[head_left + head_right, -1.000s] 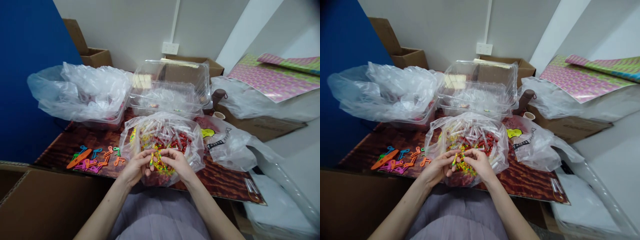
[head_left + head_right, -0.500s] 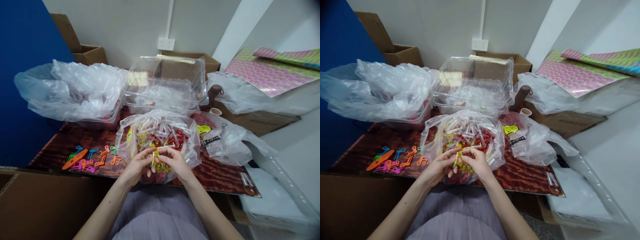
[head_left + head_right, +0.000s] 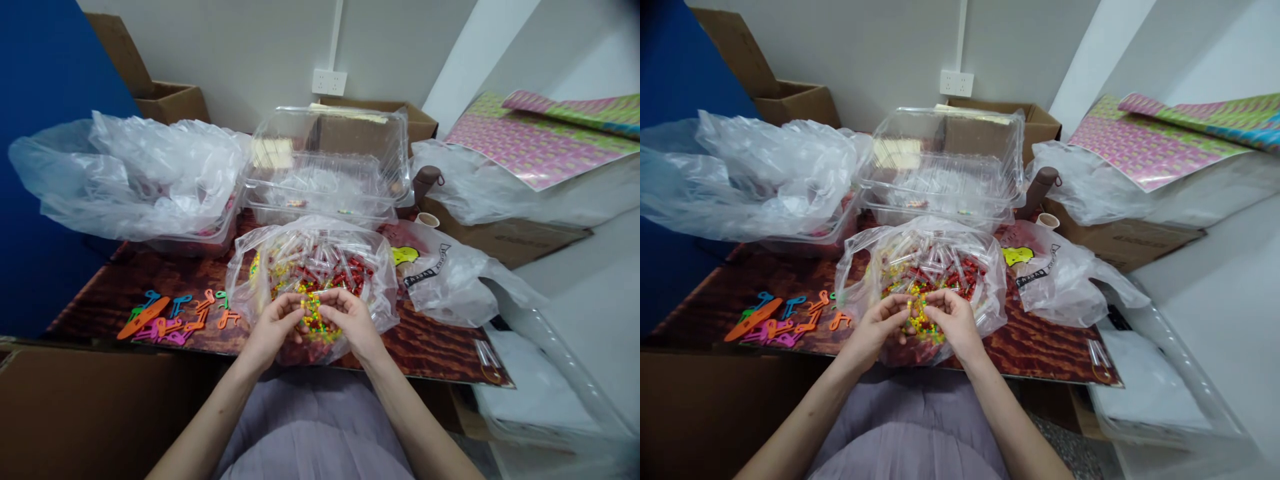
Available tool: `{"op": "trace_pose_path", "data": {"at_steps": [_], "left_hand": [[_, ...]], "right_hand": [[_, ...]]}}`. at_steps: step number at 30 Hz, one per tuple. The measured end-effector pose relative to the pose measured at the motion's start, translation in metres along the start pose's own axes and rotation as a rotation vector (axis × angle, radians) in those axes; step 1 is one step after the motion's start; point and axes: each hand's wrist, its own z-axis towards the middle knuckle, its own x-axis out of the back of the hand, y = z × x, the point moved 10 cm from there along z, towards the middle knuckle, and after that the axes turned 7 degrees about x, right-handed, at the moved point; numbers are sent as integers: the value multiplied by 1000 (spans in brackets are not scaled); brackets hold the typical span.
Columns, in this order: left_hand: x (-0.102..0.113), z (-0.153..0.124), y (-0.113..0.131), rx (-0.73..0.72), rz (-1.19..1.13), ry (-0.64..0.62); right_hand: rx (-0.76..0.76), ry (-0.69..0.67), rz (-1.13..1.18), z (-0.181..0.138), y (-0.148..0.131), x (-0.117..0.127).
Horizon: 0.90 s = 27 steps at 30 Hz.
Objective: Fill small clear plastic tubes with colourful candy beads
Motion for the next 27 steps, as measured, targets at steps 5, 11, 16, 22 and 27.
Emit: {"op": "trace_pose_path", "data": {"at_steps": [5, 11, 16, 22, 27], "left_hand": [[-3, 0, 10, -78, 102, 54], [-11, 6, 7, -63, 10, 2], [-9, 8, 5, -15, -96, -5], [-4, 7, -4, 47, -158, -5], [-3, 8, -13, 86, -242, -3]], "right_hand": [[12, -4, 6, -1, -3, -6], [103, 66, -60, 0, -17, -7], [51, 25, -47, 4, -15, -8], [88, -31, -219, 4, -18, -4], [285, -47, -622, -1, -42, -10]]}}
